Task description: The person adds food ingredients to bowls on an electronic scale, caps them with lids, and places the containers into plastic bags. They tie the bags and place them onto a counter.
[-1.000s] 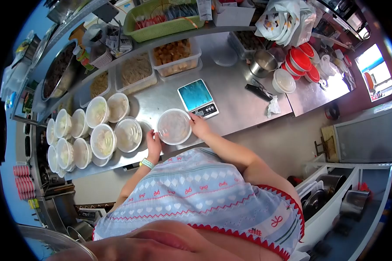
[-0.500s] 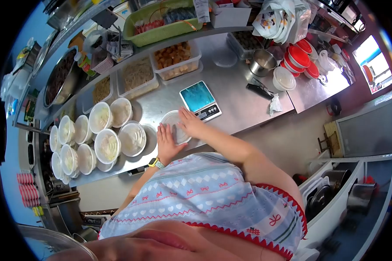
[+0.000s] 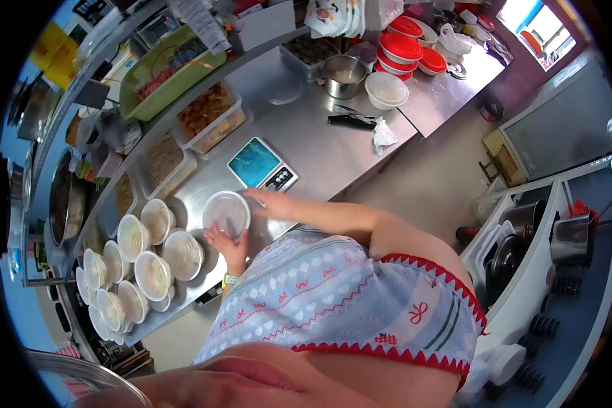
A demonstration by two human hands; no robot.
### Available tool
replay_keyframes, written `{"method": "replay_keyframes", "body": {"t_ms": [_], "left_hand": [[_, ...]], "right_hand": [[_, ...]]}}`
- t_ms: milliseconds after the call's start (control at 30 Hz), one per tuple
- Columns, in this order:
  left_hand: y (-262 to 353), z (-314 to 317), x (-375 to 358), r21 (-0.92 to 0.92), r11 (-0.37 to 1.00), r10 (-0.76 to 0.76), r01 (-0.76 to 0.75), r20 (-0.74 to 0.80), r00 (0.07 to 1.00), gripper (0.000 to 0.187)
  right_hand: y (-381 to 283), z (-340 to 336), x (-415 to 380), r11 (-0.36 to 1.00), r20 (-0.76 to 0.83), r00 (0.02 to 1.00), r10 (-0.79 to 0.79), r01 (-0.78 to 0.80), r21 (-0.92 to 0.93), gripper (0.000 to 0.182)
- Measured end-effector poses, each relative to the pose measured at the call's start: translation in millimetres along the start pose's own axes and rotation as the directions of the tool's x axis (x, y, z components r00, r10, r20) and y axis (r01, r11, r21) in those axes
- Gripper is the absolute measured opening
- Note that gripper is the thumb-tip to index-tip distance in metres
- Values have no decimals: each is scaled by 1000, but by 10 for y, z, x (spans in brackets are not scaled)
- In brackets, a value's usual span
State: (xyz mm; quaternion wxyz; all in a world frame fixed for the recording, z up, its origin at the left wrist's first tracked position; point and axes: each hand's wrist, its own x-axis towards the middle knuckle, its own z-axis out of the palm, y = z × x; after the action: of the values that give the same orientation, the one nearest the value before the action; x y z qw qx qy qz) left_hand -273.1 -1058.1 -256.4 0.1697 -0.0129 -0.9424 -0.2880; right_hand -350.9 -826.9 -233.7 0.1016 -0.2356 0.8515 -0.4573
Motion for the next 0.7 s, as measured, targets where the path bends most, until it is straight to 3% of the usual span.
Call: {"method": "replay_keyframes", "body": {"t_ms": [33,67,100,133,167,200,233,267,300,333,367,433,500,567,600,633,700], "left_hand": [[25,-8,-39,-74,996,-58,58,3,998,95],[61,13,-93,-222,974,-64,42,-93,994,90],[316,-165,-106,-83,996,-31,23,-93,995,74],[362,-139,-199,-214,976,-80,43,-165,983,47],[354,-141,-277,-167,970,-181,174,-32,983,19],[519,-69,-287,-314,930,-228,189,-92,969,4],[577,35,-374,-388,859,-362,334,0,932,19],[712,116,-368,-495,825,-320,274,-8,948,25],[857,195,-371,-592,778,-277,210,-23,960,32],[1021,314,-311,-539,793,-333,284,6,943,39],[1301,356,-168,-529,795,-331,297,32,943,38],[1903,522,141,-550,827,-201,116,-97,975,39],[2239,605,302,-554,815,-226,170,-34,973,39],[2490,652,353,-610,770,-270,186,-47,962,39],[2560,657,339,-607,777,-250,168,-52,967,39],[2612,676,292,-603,784,-226,148,-55,972,39],[2637,740,230,-602,782,-243,163,-55,968,39]], "right_hand": [[-211,-554,-27,971,-34,981,192,-185,154,38],[148,-838,17,921,-229,924,307,-228,317,17],[-497,-1597,-138,923,-494,784,375,-266,278,19],[-290,-2198,-108,961,-665,705,245,-88,261,23],[-83,-2798,-80,981,-801,589,103,76,181,28],[431,-3470,-27,989,-842,531,94,50,142,28],[422,-3986,93,990,-968,206,-141,62,-131,47],[204,-4489,-15,996,-952,293,92,-33,86,51],[647,-5019,119,975,-947,240,-214,-5,-222,55],[977,-5425,228,913,-899,290,-329,-144,-381,58],[1173,-5659,396,915,-896,298,-330,-134,-381,58],[1482,-5937,606,779,-786,446,-429,-259,-572,56],[1504,-5883,573,805,-784,410,-466,-170,-568,53],[1432,-5860,469,920,-853,444,-275,-137,-368,40],[1478,-5846,476,900,-845,364,-392,-39,-434,29],[1526,-5926,439,898,-838,373,-398,-27,-439,29],[1634,-6058,307,981,-837,515,-186,43,-191,28]]}}
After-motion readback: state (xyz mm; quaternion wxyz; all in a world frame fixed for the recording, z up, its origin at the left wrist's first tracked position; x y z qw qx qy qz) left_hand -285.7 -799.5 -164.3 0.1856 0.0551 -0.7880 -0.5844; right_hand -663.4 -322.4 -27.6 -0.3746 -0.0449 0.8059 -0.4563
